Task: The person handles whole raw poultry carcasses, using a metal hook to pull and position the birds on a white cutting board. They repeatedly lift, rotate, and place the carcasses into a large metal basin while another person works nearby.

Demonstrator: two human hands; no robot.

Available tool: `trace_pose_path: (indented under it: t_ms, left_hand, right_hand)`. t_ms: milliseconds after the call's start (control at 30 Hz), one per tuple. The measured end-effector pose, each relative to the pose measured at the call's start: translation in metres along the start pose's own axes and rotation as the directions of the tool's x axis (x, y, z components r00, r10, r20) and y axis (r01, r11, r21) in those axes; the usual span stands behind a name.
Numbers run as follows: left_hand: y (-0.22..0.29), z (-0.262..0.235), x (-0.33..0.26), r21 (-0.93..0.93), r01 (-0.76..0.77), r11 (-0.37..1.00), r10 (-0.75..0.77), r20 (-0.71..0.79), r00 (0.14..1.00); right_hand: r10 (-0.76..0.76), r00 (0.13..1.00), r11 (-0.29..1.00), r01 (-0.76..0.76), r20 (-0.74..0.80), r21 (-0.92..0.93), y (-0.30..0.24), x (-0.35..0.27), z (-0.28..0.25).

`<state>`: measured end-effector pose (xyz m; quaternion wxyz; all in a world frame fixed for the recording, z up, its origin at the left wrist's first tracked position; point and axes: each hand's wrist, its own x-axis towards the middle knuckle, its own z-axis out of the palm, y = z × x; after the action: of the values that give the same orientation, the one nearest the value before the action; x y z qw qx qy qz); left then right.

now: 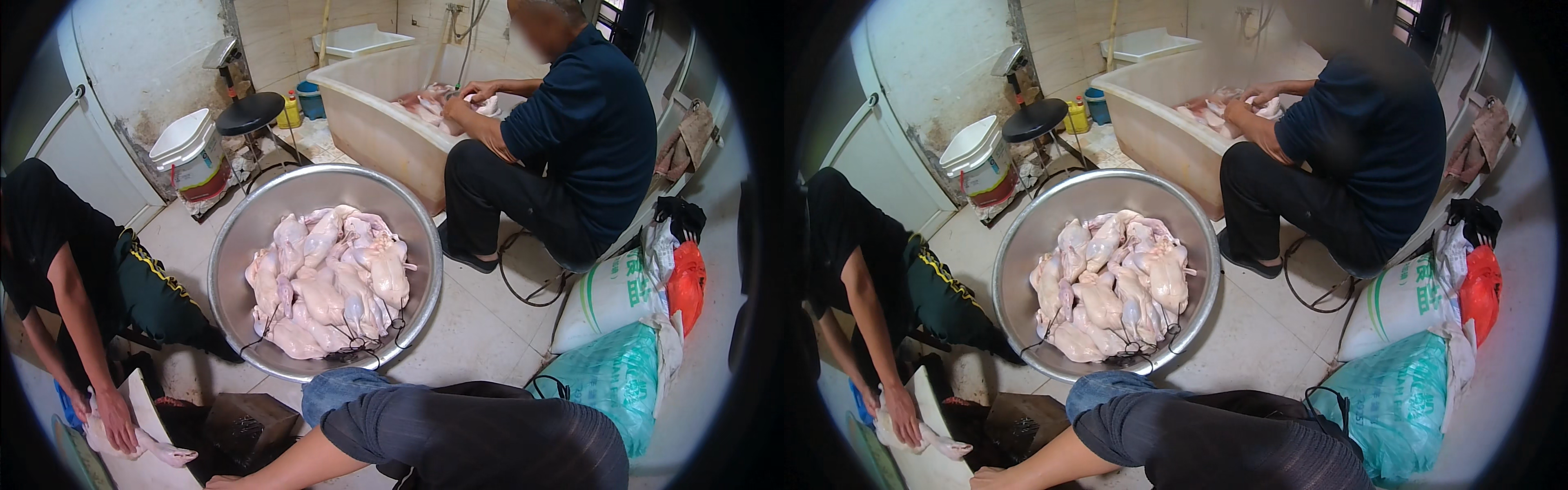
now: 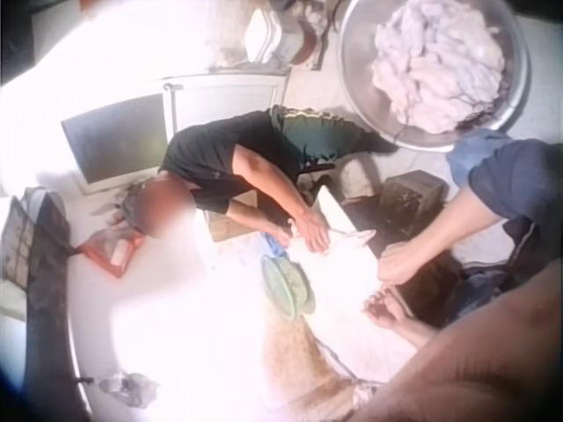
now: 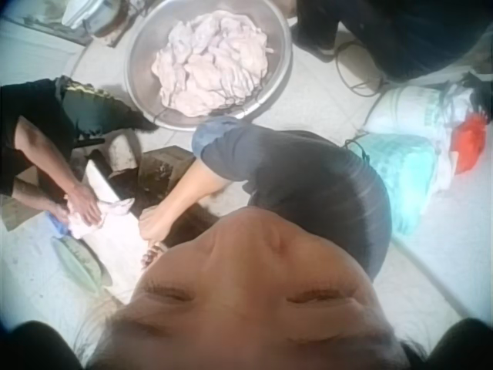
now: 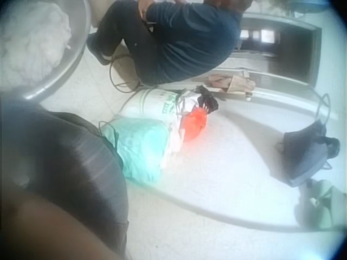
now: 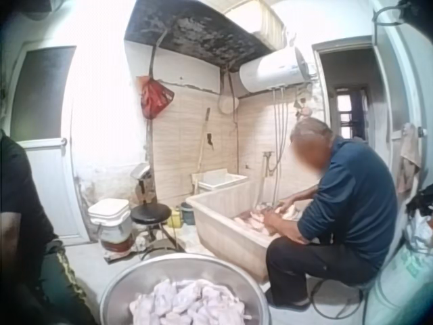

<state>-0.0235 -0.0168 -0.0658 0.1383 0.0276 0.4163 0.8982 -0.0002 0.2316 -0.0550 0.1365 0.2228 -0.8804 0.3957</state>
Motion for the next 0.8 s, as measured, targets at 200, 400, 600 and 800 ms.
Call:
trace_pose_path:
  t_ms: [200,400,600,800]
  left_hand:
    - [0.003,0.006,-0.002,0.029,-0.012,0.999,0.013,-0.037,0.999]
    - [-0.004,0.006,-0.003,0.0,-0.005,1.0,0.005,0.006,1.0]
    - [-0.006,0.008,-0.004,-0.046,-0.005,0.999,0.007,0.048,0.999]
    - [-0.003,-0.009,-0.008,-0.275,0.099,0.956,-0.109,-0.02,0.994]
  right_hand:
    - [-0.04,0.999,0.999,0.04,-0.005,-0.028,0.002,0.003,0.004]
    - [-0.018,1.0,1.0,0.018,0.012,-0.02,0.001,0.001,0.003]
    - [0.021,1.0,1.0,-0.021,0.024,0.022,-0.004,0.004,0.003]
    - [0.005,0.998,0.999,-0.008,0.061,0.048,-0.01,0.005,0.005]
